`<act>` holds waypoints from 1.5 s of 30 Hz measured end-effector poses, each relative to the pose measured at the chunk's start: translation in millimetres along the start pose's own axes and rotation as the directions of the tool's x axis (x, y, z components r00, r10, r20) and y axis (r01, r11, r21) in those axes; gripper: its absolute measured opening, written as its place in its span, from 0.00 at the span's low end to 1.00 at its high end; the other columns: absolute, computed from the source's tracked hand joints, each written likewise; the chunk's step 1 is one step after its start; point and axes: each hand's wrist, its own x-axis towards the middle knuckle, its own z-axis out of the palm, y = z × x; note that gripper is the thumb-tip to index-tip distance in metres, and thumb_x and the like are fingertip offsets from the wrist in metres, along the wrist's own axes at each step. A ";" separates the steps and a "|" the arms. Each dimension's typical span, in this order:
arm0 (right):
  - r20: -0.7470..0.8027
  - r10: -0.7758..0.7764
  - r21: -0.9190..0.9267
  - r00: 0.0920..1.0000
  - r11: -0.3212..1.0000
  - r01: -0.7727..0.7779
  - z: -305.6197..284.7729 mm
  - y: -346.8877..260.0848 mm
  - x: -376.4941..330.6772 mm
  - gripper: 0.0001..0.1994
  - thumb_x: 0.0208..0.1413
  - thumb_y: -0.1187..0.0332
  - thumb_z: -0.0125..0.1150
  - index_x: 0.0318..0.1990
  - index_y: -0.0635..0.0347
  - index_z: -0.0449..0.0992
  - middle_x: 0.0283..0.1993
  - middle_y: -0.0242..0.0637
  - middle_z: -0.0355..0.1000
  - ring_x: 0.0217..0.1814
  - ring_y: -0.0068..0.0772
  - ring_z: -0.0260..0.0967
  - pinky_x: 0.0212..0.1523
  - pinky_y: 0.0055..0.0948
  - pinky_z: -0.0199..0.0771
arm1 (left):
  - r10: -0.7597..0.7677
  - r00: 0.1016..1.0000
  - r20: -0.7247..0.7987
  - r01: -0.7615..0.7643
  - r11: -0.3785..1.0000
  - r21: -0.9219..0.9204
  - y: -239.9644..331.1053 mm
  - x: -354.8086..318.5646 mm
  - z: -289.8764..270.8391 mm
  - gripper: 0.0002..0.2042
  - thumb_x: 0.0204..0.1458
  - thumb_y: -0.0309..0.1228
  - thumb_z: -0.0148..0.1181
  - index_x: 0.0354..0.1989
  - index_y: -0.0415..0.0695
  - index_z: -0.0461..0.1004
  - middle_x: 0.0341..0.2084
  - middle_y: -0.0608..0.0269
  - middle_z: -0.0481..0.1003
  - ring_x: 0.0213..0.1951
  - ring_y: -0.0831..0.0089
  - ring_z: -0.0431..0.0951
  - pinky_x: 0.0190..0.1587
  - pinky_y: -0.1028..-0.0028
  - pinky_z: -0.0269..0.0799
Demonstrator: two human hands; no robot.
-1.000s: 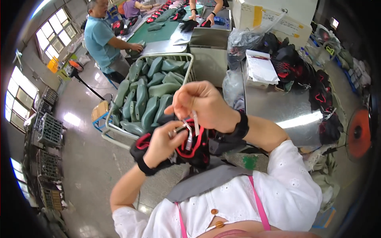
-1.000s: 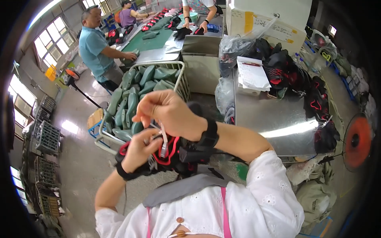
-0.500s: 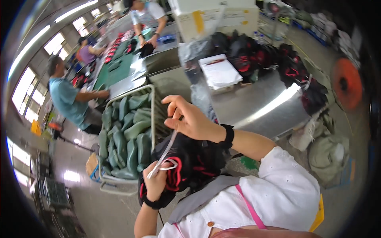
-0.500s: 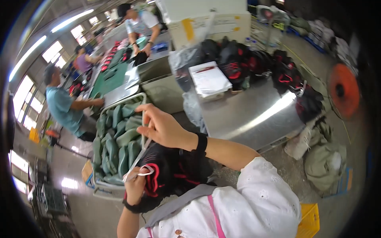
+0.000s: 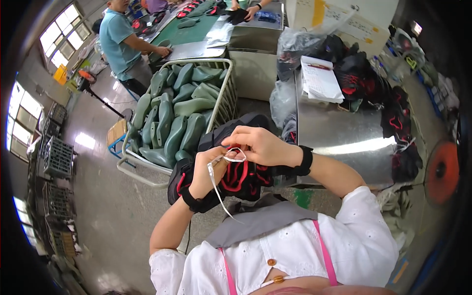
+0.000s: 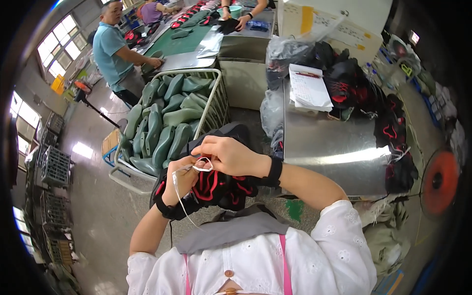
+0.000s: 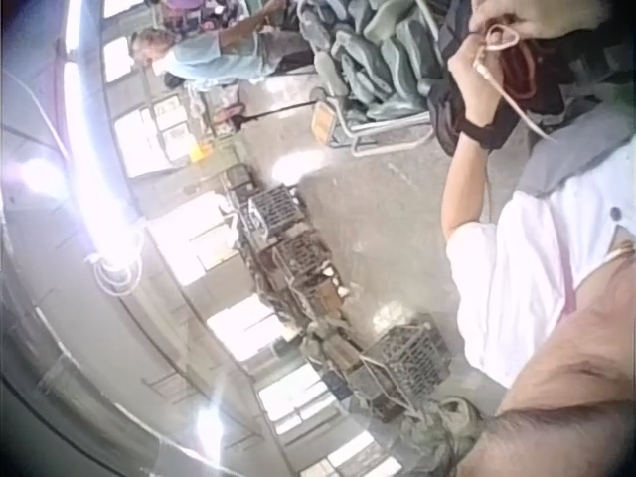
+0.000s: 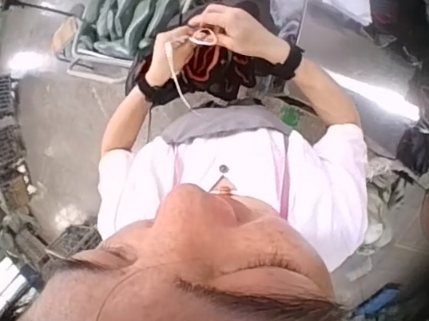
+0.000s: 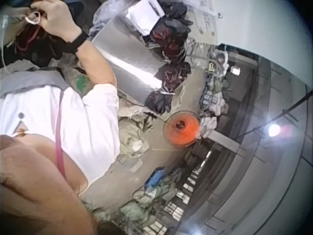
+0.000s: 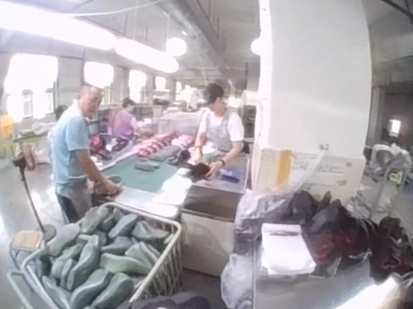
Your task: Processing and lacing shoes at various workstations in a shoe manufacturing facility.
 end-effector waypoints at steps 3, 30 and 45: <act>0.003 -0.134 -0.105 0.991 0.985 0.134 7.2 1.4 12.5 0.08 0.46 0.79 0.54 0.36 0.66 0.73 0.31 0.39 0.69 0.30 0.29 0.70 0.30 0.22 0.70 | 0.049 0.999 0.000 -0.049 0.996 0.068 -2.2 -5.7 -10.9 0.08 0.49 0.30 0.57 0.24 0.37 0.73 0.09 0.66 0.64 0.13 0.84 0.60 0.15 0.80 0.57; -0.109 -0.019 -0.571 0.994 0.819 -0.047 57.3 28.6 82.7 0.11 0.40 0.62 0.59 0.18 0.61 0.73 0.22 0.37 0.65 0.26 0.32 0.67 0.25 0.29 0.66 | -0.241 0.923 0.299 0.340 0.875 -0.345 -30.3 34.2 -97.3 0.12 0.57 0.32 0.44 0.34 0.36 0.71 0.16 0.65 0.71 0.10 0.87 0.57 0.13 0.86 0.48; -0.209 0.259 0.899 0.943 0.430 0.082 -71.7 -25.2 120.5 0.10 0.50 0.70 0.49 0.18 0.62 0.64 0.21 0.32 0.59 0.24 0.23 0.54 0.30 0.24 0.56 | 0.269 0.921 0.282 -0.343 0.903 0.258 -39.1 99.8 -92.6 0.08 0.49 0.27 0.53 0.21 0.38 0.64 0.12 0.50 0.68 0.17 0.53 0.69 0.20 0.65 0.64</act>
